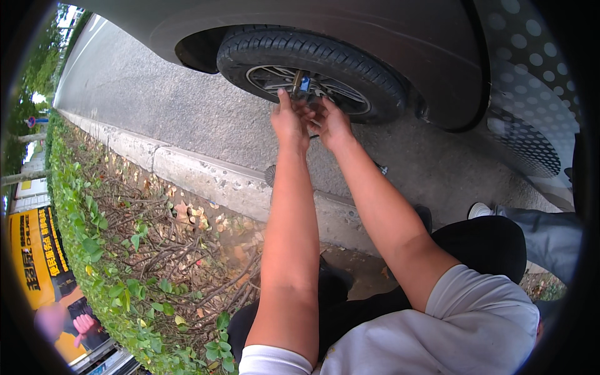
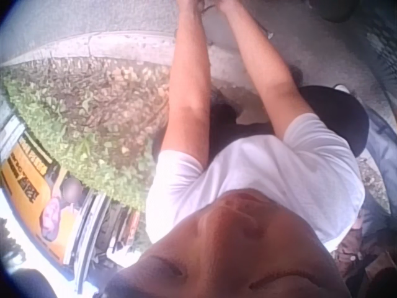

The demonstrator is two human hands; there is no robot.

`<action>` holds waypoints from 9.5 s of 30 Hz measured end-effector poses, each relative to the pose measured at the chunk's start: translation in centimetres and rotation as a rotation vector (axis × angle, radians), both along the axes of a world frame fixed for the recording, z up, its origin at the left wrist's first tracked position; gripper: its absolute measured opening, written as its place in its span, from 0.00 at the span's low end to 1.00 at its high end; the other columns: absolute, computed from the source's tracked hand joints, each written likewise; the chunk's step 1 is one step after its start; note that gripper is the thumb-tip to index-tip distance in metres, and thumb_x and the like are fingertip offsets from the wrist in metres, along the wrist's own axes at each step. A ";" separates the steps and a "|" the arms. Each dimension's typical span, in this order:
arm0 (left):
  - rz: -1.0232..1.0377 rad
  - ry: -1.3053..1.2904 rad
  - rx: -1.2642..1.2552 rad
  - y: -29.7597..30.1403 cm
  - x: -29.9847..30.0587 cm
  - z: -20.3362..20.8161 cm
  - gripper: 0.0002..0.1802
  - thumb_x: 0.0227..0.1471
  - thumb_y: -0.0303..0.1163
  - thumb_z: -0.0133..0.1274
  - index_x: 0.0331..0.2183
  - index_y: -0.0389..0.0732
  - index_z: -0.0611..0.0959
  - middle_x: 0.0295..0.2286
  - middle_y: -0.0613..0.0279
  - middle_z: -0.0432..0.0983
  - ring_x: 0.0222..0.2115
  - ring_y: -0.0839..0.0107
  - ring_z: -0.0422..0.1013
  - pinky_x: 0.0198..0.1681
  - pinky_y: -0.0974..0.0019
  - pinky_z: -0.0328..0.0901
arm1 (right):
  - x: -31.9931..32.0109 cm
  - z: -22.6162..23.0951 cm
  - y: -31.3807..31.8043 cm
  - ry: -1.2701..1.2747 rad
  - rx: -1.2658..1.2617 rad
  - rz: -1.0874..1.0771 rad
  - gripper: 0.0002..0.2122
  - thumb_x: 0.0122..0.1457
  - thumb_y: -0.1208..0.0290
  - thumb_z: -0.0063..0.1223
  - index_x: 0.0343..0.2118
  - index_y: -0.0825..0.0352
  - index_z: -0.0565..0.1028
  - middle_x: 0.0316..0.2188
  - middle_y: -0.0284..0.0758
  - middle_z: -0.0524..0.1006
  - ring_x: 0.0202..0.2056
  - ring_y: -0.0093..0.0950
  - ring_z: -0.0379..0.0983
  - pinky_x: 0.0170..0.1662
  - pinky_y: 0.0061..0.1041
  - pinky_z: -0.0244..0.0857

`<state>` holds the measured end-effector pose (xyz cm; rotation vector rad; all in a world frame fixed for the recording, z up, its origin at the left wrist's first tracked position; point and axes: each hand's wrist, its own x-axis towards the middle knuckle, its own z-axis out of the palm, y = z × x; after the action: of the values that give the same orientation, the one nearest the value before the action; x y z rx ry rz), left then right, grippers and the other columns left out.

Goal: The person checks the tire pressure using a digital gauge, then inflates the tire with an air hose. They remove the valve cap, attach the hose, and later replace the cap. The person repeats this process on another tire.

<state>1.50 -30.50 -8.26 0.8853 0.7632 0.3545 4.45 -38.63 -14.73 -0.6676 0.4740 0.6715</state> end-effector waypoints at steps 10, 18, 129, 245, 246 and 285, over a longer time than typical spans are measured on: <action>0.070 0.002 0.252 -0.5 0.6 -0.6 0.12 0.59 0.35 0.50 0.33 0.34 0.74 0.22 0.63 0.71 0.23 0.74 0.68 0.24 0.71 0.67 | 0.6 1.1 -0.1 -0.096 -0.108 0.016 0.11 0.63 0.61 0.44 0.41 0.62 0.71 0.33 0.32 0.75 0.34 0.26 0.72 0.35 0.29 0.63; -0.033 -0.002 0.015 -0.2 0.2 0.0 0.15 0.62 0.38 0.45 0.33 0.34 0.75 0.22 0.62 0.73 0.19 0.76 0.67 0.22 0.72 0.67 | 0.8 2.1 0.2 -0.138 -0.165 -0.021 0.11 0.63 0.62 0.45 0.40 0.65 0.72 0.30 0.29 0.75 0.29 0.21 0.71 0.32 0.22 0.64; -0.799 0.606 1.225 4.4 -1.3 3.4 0.23 0.53 0.45 0.51 0.32 0.29 0.76 0.22 0.46 0.76 0.22 0.56 0.75 0.28 0.57 0.68 | 3.2 4.8 4.3 -0.429 -0.308 0.007 0.09 0.58 0.64 0.54 0.28 0.64 0.73 0.21 0.26 0.70 0.21 0.16 0.63 0.24 0.21 0.57; -0.543 0.566 1.281 3.8 -0.6 3.7 0.22 0.42 0.43 0.58 0.34 0.33 0.81 0.31 0.41 0.78 0.36 0.48 0.75 0.40 0.54 0.68 | 1.2 6.0 3.9 -0.520 -0.444 0.099 0.10 0.58 0.66 0.54 0.26 0.68 0.74 0.21 0.30 0.73 0.18 0.21 0.67 0.22 0.22 0.59; -0.554 0.521 1.291 3.8 -0.6 3.7 0.22 0.42 0.43 0.58 0.34 0.33 0.81 0.31 0.42 0.78 0.35 0.49 0.75 0.40 0.55 0.68 | 1.3 5.8 3.9 -0.539 -0.399 0.110 0.10 0.58 0.67 0.54 0.26 0.69 0.74 0.21 0.31 0.74 0.18 0.21 0.67 0.22 0.22 0.59; -0.478 0.496 1.332 3.8 -0.7 3.1 0.18 0.44 0.38 0.56 0.32 0.31 0.77 0.31 0.43 0.78 0.37 0.42 0.71 0.43 0.50 0.66 | 0.9 7.1 2.8 -0.382 -0.371 0.170 0.12 0.54 0.63 0.61 0.26 0.67 0.75 0.22 0.29 0.74 0.25 0.22 0.69 0.31 0.25 0.62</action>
<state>0.79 -26.70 -5.17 2.4262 0.6784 0.1774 5.34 -35.88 -7.62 -1.1714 0.1872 0.6007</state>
